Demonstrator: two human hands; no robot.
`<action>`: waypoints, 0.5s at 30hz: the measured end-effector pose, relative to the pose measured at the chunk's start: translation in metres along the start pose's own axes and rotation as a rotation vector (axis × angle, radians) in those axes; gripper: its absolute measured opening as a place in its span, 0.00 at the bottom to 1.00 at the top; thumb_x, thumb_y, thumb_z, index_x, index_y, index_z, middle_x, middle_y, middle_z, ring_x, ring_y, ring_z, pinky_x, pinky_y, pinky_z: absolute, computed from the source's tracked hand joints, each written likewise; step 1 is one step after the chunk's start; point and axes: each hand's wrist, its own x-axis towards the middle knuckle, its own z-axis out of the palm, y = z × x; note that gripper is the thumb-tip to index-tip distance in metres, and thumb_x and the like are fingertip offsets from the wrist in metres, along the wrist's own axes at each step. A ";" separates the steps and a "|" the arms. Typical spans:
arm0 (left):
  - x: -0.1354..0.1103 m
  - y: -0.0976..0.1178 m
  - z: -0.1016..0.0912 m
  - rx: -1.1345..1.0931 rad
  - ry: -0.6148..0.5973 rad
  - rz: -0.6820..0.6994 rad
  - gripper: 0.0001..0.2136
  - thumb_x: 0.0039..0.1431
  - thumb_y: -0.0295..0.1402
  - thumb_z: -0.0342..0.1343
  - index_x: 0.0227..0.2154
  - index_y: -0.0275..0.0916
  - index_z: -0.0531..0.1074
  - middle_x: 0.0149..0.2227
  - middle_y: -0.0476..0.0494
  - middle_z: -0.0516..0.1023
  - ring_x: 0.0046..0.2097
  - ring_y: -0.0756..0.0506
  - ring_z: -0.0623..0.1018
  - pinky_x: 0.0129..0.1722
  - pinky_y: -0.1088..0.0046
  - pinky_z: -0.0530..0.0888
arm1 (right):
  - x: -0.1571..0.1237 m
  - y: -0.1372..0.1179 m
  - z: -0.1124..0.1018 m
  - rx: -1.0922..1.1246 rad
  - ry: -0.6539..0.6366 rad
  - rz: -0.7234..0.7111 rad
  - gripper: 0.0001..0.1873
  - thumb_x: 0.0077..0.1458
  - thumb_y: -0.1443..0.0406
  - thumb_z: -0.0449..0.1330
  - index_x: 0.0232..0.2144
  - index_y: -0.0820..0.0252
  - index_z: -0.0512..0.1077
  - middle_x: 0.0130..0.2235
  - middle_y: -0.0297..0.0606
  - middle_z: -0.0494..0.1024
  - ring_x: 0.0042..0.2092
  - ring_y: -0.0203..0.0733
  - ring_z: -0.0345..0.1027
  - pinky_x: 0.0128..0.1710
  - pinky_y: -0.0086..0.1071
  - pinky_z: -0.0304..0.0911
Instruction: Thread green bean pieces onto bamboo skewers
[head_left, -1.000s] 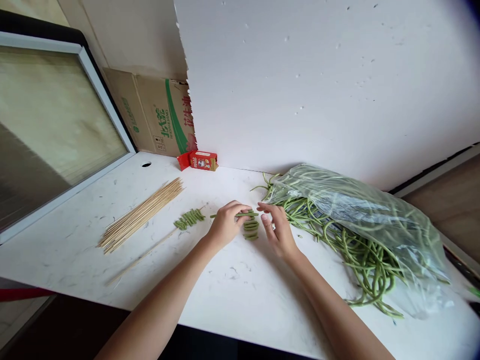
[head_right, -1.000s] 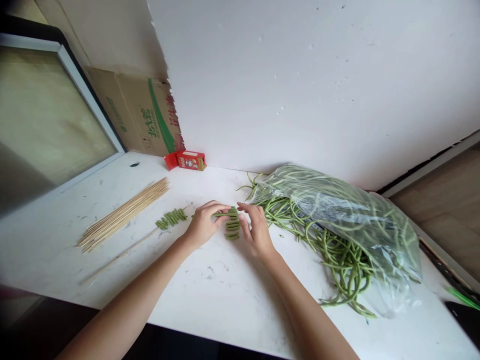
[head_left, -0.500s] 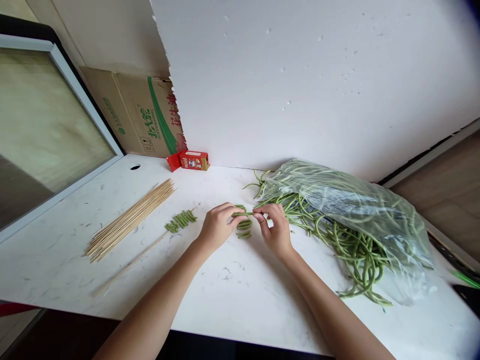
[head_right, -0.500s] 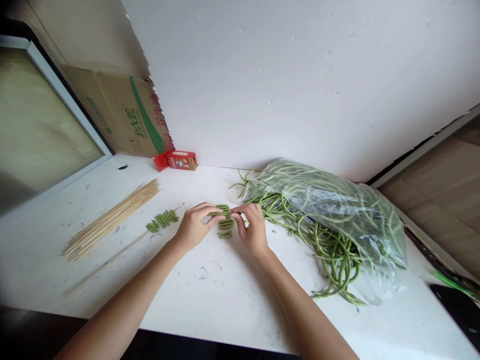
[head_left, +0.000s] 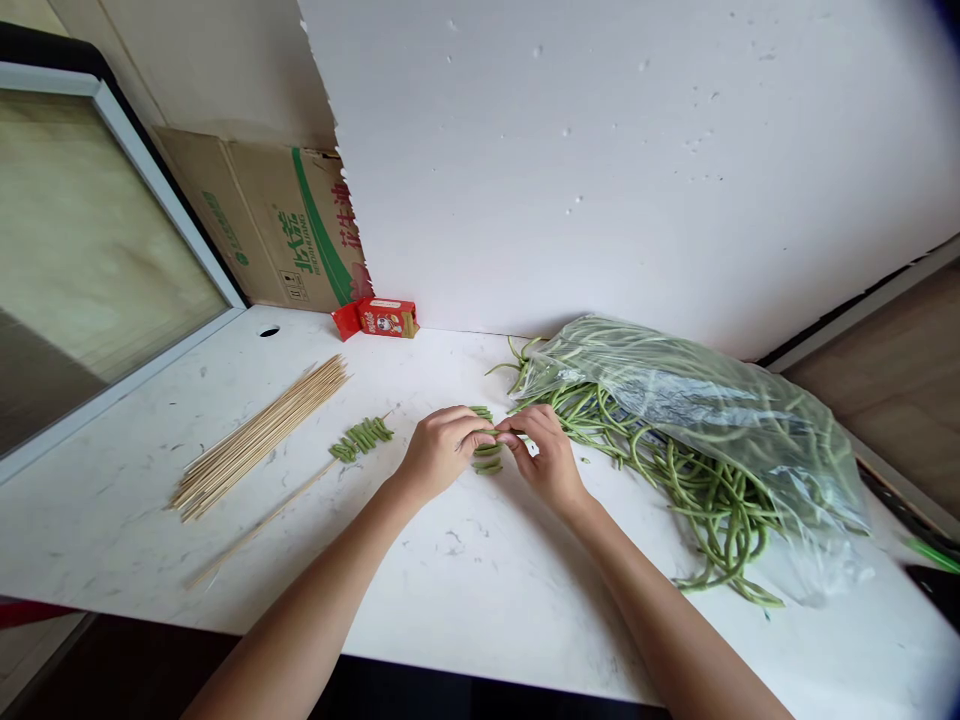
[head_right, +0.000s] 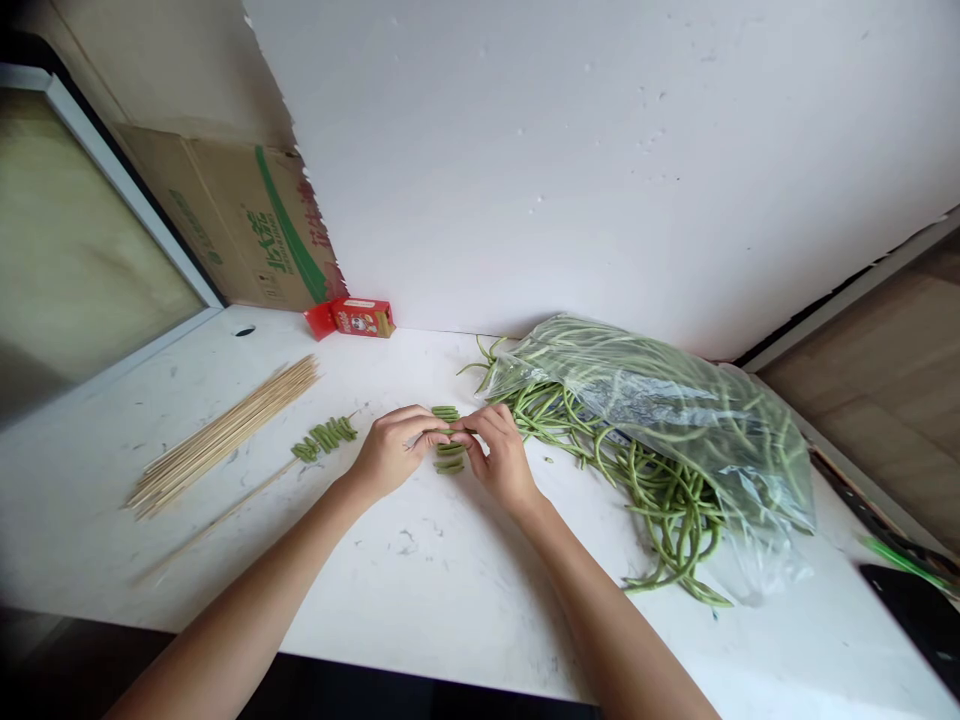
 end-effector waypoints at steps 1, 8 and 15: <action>0.000 0.001 0.000 -0.007 -0.004 -0.006 0.06 0.68 0.30 0.60 0.38 0.41 0.83 0.38 0.43 0.85 0.39 0.45 0.82 0.43 0.68 0.77 | 0.000 0.000 0.000 0.013 -0.004 0.018 0.07 0.70 0.60 0.60 0.40 0.52 0.78 0.37 0.40 0.81 0.41 0.50 0.68 0.44 0.46 0.65; -0.001 0.005 -0.001 -0.096 -0.060 -0.081 0.05 0.66 0.30 0.61 0.35 0.40 0.82 0.34 0.43 0.84 0.36 0.45 0.80 0.41 0.68 0.75 | -0.004 -0.007 0.006 0.147 0.093 0.133 0.14 0.68 0.53 0.62 0.34 0.53 0.79 0.33 0.40 0.80 0.40 0.50 0.70 0.43 0.45 0.66; -0.001 0.012 -0.004 -0.298 -0.246 -0.291 0.14 0.69 0.41 0.58 0.35 0.36 0.82 0.33 0.42 0.81 0.34 0.48 0.77 0.29 0.75 0.68 | -0.005 -0.013 0.007 0.199 0.158 0.138 0.11 0.66 0.55 0.65 0.33 0.53 0.79 0.32 0.39 0.79 0.40 0.50 0.70 0.44 0.44 0.66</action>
